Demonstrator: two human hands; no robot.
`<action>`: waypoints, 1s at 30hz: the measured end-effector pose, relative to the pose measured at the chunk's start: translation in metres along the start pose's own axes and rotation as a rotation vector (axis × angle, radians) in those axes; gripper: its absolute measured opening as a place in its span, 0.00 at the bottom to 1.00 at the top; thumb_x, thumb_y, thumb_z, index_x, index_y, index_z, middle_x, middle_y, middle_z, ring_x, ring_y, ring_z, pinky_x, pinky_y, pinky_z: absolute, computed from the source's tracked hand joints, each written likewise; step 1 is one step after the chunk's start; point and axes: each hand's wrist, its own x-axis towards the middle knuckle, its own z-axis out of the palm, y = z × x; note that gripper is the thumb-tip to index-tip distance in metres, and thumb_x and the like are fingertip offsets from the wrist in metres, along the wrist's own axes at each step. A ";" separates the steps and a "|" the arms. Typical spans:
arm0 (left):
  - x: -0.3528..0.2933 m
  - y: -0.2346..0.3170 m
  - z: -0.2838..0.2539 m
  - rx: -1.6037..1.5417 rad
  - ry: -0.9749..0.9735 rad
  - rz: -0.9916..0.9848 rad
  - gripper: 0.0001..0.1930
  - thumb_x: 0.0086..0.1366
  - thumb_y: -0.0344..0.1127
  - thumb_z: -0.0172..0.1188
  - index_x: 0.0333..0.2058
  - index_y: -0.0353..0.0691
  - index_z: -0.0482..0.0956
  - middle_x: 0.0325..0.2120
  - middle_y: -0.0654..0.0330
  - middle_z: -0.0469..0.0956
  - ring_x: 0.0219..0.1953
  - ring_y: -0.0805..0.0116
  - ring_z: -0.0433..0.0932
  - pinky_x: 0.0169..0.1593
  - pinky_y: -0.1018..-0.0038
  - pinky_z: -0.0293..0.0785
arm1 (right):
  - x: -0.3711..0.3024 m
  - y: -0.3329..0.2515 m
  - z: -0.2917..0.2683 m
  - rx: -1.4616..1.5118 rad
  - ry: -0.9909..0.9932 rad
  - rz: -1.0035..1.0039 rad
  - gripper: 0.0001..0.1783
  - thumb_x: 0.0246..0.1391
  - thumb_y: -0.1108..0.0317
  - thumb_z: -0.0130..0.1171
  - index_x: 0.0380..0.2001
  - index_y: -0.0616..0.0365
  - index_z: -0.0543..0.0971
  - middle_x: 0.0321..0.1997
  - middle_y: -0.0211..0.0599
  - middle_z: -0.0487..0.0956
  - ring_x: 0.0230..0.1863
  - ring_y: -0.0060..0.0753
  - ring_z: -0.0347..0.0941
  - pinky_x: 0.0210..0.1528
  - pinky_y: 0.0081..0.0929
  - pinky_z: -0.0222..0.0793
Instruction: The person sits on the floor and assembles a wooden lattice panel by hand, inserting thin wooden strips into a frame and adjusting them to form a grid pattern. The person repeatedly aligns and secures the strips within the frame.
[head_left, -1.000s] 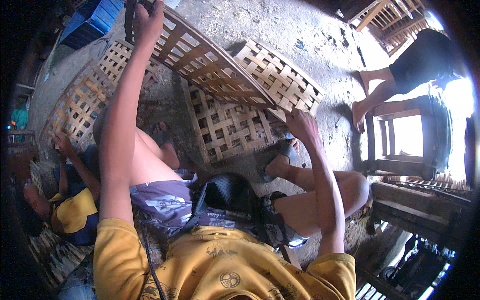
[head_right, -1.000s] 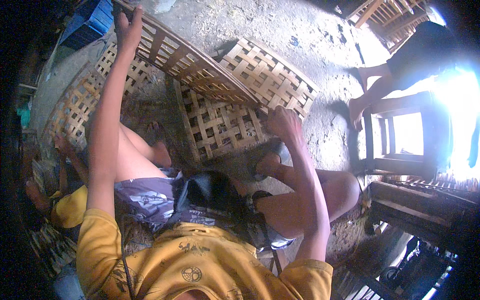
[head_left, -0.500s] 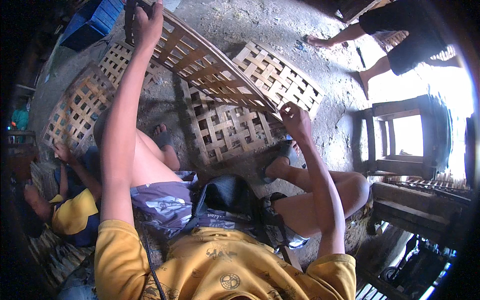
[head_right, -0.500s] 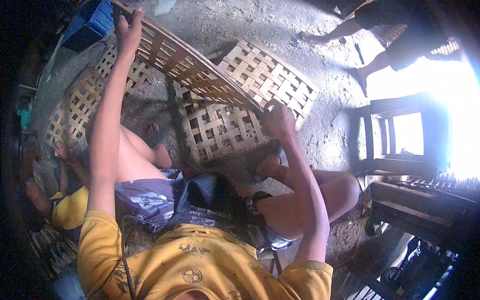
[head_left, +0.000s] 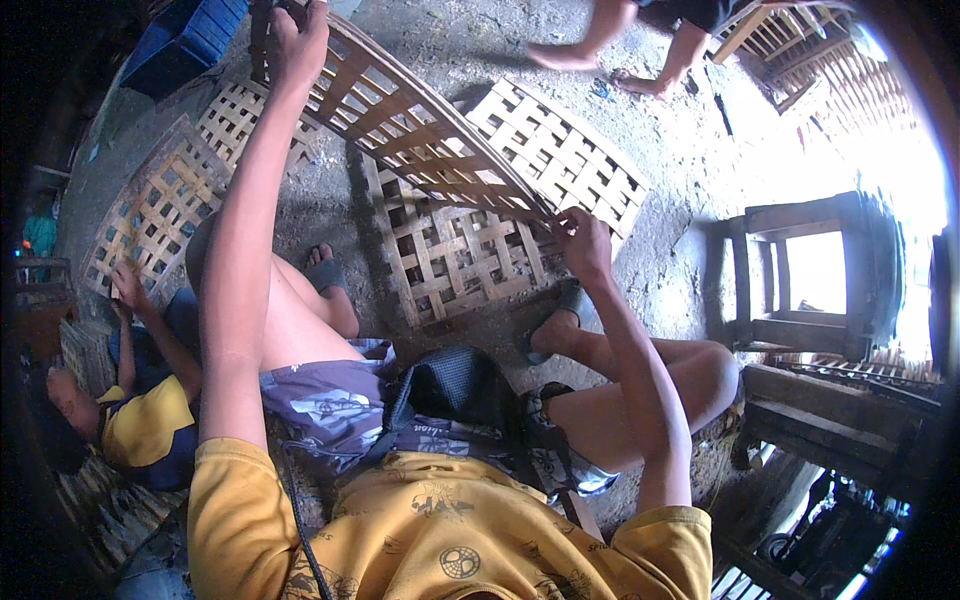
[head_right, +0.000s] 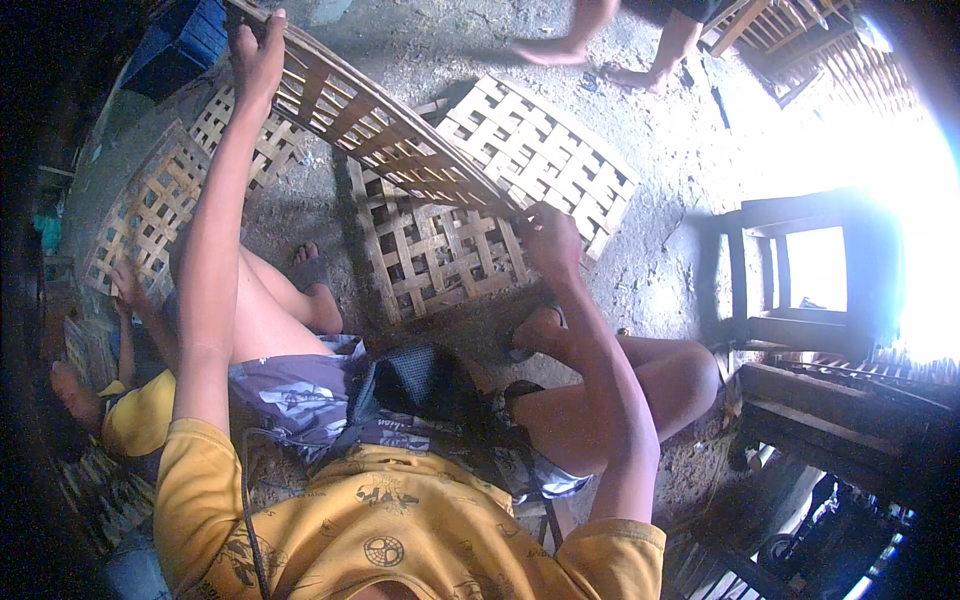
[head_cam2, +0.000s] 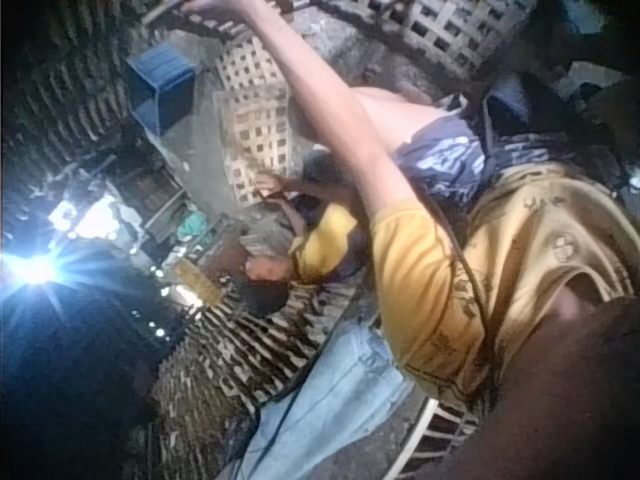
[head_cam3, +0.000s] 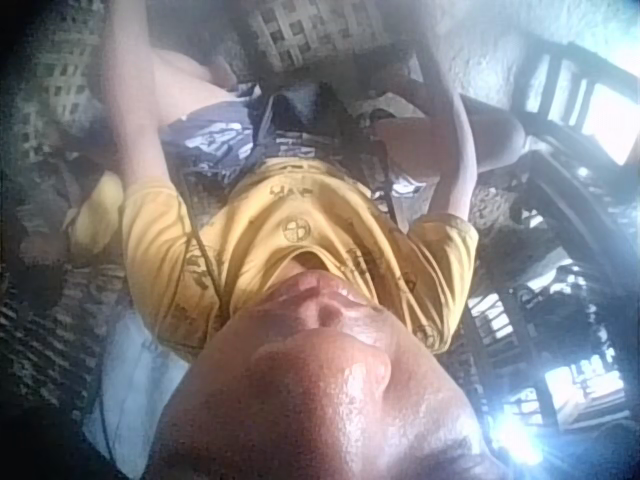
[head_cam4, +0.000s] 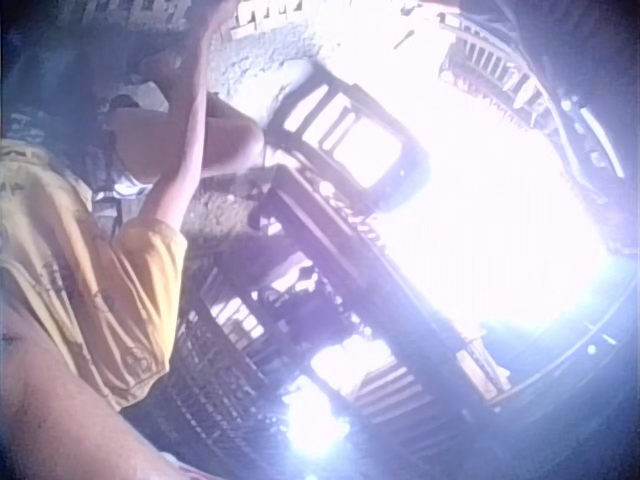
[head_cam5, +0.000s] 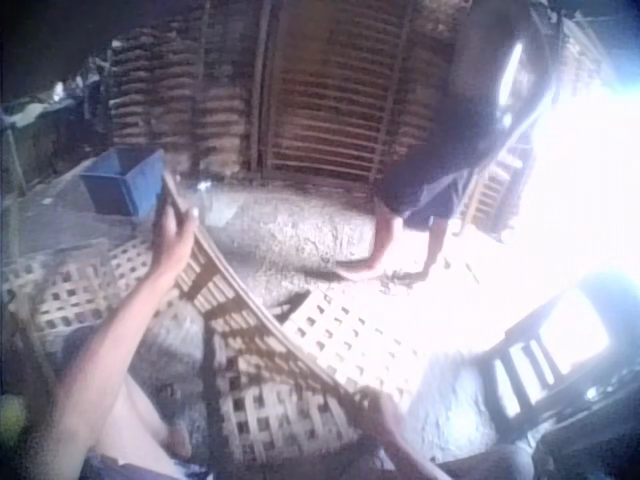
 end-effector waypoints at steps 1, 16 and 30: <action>-0.002 0.005 0.002 -0.014 -0.005 -0.076 0.36 0.72 0.40 0.56 0.74 0.36 0.54 0.70 0.43 0.64 0.71 0.48 0.63 0.72 0.61 0.60 | -0.001 0.003 0.000 -0.021 -0.009 -0.016 0.10 0.58 0.63 0.65 0.40 0.54 0.87 0.35 0.46 0.87 0.36 0.49 0.85 0.40 0.44 0.78; -0.005 -0.015 0.001 -0.018 -0.060 -0.077 0.38 0.73 0.39 0.56 0.75 0.37 0.50 0.73 0.44 0.57 0.75 0.47 0.56 0.75 0.61 0.54 | 0.023 0.026 -0.031 -0.241 -0.496 -0.013 0.14 0.48 0.61 0.62 0.32 0.61 0.85 0.27 0.50 0.83 0.30 0.45 0.82 0.39 0.41 0.76; -0.004 -0.016 0.004 -0.065 -0.051 -0.080 0.37 0.72 0.38 0.56 0.74 0.33 0.52 0.74 0.42 0.55 0.75 0.48 0.54 0.76 0.63 0.51 | 0.021 0.021 -0.017 0.086 -0.177 -0.039 0.12 0.56 0.62 0.70 0.43 0.51 0.88 0.35 0.45 0.86 0.36 0.33 0.82 0.41 0.34 0.75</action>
